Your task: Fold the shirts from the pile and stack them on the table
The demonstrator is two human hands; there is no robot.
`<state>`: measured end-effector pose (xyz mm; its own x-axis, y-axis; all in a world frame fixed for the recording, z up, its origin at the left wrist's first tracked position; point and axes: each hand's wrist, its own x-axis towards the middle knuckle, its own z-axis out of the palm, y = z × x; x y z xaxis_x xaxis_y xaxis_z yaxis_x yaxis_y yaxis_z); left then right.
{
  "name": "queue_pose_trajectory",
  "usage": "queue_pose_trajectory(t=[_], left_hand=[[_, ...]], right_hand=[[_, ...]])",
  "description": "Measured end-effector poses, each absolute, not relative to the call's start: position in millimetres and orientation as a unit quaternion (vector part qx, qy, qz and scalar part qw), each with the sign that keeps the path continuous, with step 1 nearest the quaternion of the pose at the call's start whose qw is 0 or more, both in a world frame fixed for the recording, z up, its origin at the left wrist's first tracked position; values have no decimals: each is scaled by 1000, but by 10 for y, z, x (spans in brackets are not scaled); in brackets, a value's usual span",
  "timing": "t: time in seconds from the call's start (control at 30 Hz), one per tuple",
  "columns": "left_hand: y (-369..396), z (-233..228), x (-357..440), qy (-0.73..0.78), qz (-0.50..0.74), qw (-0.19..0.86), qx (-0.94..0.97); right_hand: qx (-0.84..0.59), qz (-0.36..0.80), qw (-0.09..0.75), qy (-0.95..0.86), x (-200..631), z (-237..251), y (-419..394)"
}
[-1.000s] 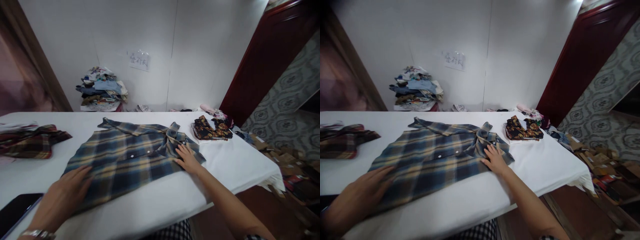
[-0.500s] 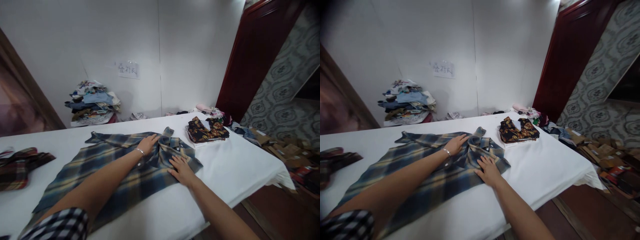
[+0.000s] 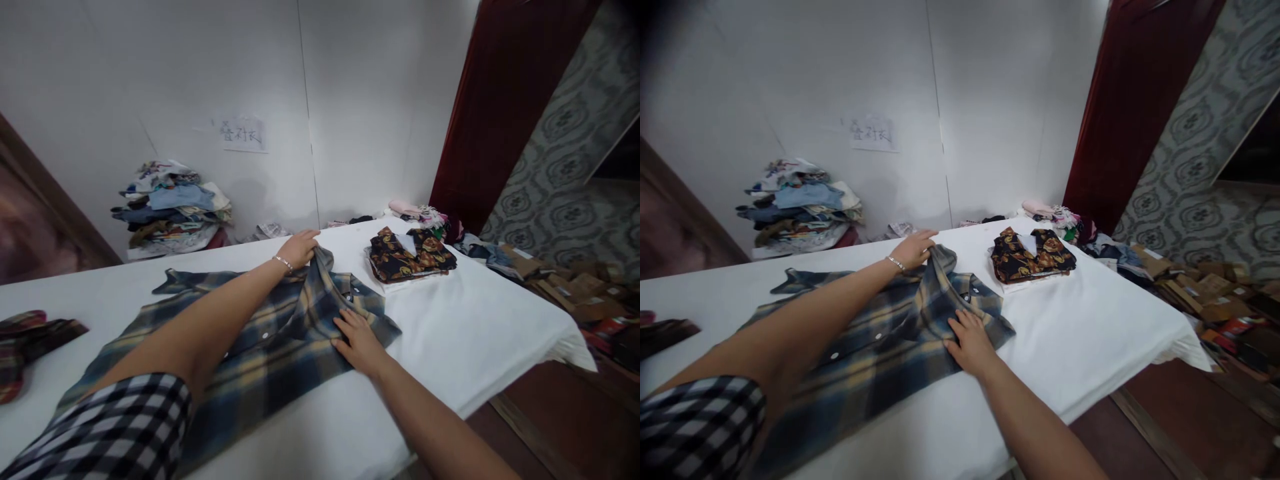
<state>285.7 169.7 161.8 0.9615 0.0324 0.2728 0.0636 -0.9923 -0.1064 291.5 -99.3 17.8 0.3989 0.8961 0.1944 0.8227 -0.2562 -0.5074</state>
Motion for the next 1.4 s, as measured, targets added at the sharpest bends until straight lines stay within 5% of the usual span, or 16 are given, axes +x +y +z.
queue_pose_trajectory(t=[0.2,0.47,0.67,0.87,1.1,1.23,1.4], left_hand=[[1504,1992,2571,-64,-140,56,-987],[1142,2357,1998,-54,-33,168,-984],[637,1689,1053,-25,51,174,-983],[596,941,205,-265,36,48,-962],[505,933,-101,-362,-33,-88,-927],[659,1404,-33,-372,-162,22,-914],[752,1574,-260,-142,-205,119,-961]], right_hand=[[-788,39,342,-511,2972,81,-956],[-807,10,272,-524,2992,58,-947],[-811,-22,230,-537,3008,35,-949],[-816,-32,203,-540,3020,2,-951],[-823,-67,183,-533,2986,28,-977],[-832,-74,190,-516,2942,74,-1004],[-838,-70,250,-479,2971,121,-1057]])
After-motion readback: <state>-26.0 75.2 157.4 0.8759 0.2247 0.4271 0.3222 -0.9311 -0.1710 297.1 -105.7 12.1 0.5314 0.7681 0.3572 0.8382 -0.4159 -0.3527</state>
